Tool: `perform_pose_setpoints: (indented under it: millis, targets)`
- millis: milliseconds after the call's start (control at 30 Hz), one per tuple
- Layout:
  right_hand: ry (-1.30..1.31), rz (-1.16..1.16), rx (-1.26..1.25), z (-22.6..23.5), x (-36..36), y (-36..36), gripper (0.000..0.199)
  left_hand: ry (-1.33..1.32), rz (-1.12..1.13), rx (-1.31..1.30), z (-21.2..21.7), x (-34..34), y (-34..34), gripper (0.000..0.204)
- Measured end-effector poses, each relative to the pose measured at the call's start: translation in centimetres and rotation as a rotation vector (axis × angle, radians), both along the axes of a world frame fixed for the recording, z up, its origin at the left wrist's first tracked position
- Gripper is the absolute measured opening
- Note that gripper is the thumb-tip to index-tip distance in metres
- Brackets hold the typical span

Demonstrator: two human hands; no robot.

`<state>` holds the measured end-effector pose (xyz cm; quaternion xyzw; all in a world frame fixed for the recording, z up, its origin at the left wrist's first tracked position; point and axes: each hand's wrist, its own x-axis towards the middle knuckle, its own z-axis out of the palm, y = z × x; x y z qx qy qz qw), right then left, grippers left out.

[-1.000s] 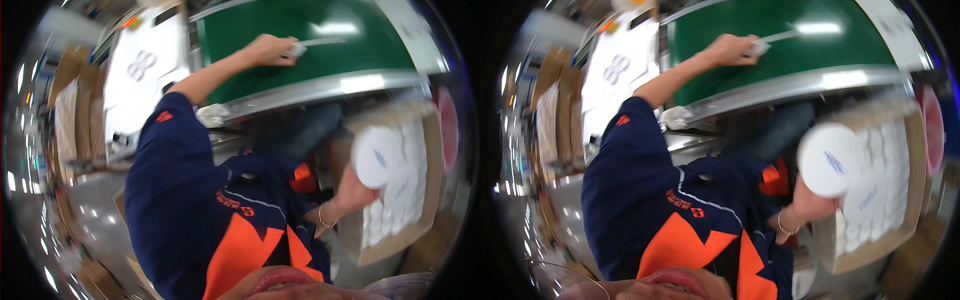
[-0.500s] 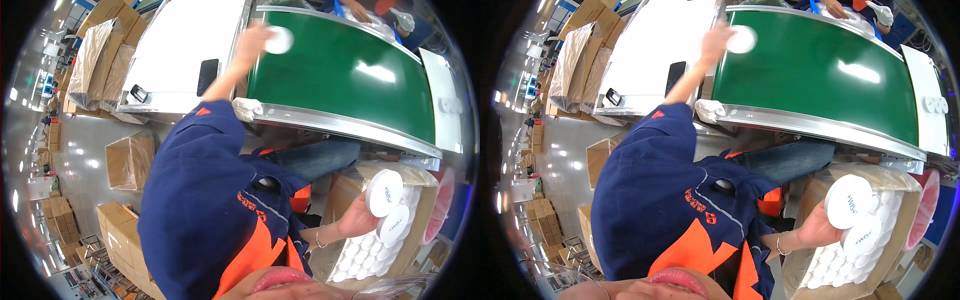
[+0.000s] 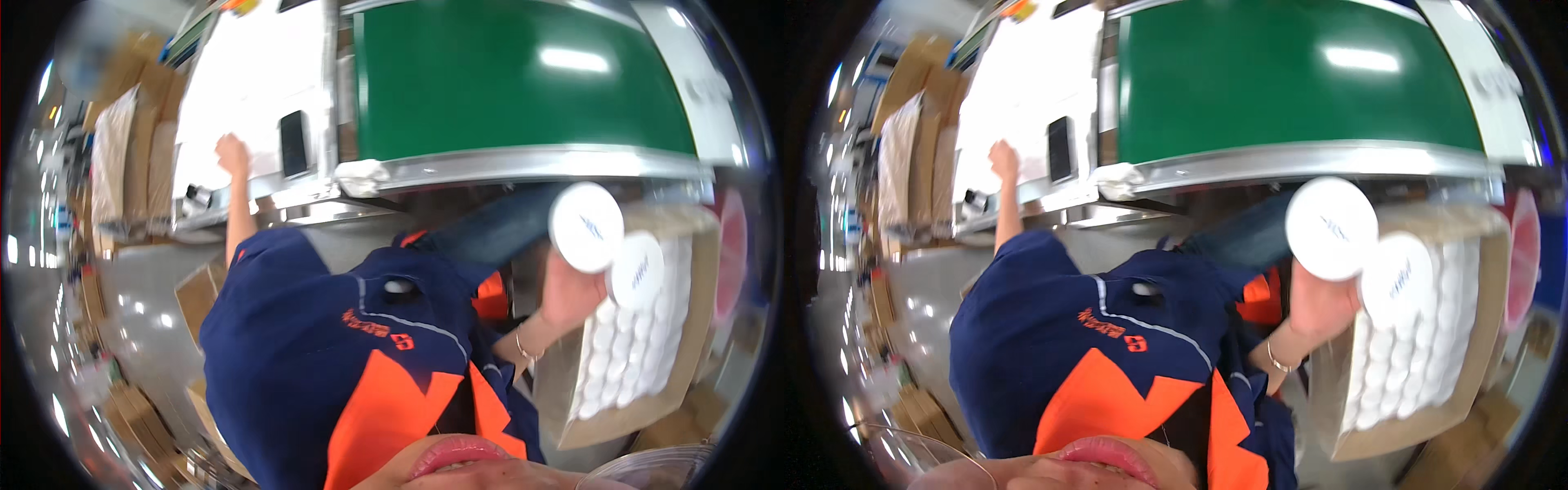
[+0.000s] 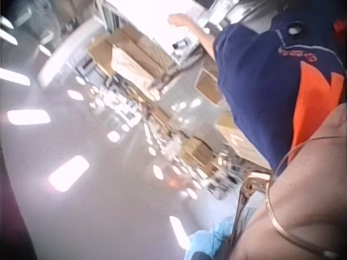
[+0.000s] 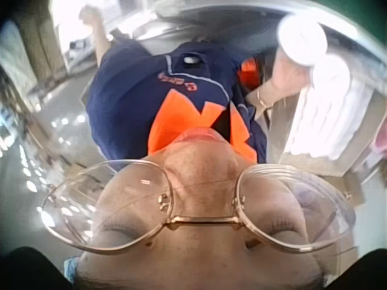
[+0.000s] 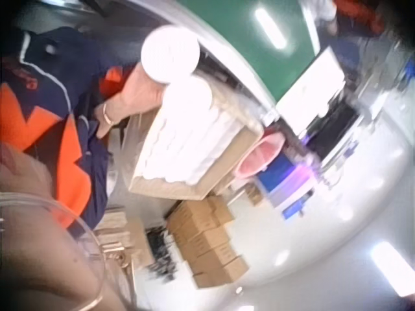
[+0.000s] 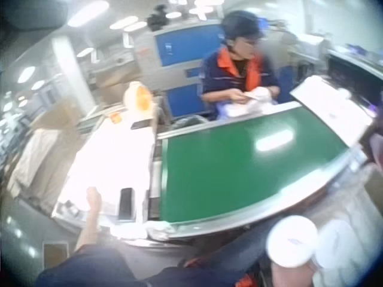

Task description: Inspecting and packing white jar caps on an assembly line conveyor.

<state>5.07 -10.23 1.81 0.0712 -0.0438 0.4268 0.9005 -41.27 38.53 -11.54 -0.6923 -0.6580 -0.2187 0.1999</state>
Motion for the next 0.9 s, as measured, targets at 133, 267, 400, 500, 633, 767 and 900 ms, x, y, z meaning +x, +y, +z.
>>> perform_pose_setpoints:
  millis: [133, 267, 400, 500, 633, 767, 900]
  targets:
    - [0.146, -0.025, -0.032, -0.3, 1.0, 1.1, 0.056, 0.474, 0.102, -0.65, 1.1, -4.6, -2.9, 0.04]
    - [0.028, -0.162, -0.185, 0.2, 1.3, 0.3, 0.046, 0.335, 0.424, -1.073, 7.3, 2.9, -2.8, 0.056]
    - [-0.035, -0.165, -0.225, 0.7, 0.7, 0.1, 0.039, 0.343, 0.099, -0.476, 13.3, 11.0, -5.7, 0.06]
    - [-0.032, -0.189, -0.183, -0.2, 0.4, -0.6, 0.04, -0.277, -1.036, -0.678, 18.1, 26.6, -16.1, 0.042]
    - [-0.017, -0.183, -0.104, -2.2, -0.2, -2.7, 0.043, -0.537, -1.838, -1.149, 20.4, 40.9, -29.3, 0.047]
    - [-0.2, -0.264, -0.478, -1.3, -2.0, -5.0, 0.042, -0.347, -2.137, -1.426, 18.1, 47.0, -36.5, 0.035]
    - [-0.225, -0.382, -0.689, -2.3, -3.9, -9.4, 0.037, -0.405, -2.103, -1.639, 15.0, 47.3, -42.8, 0.02]
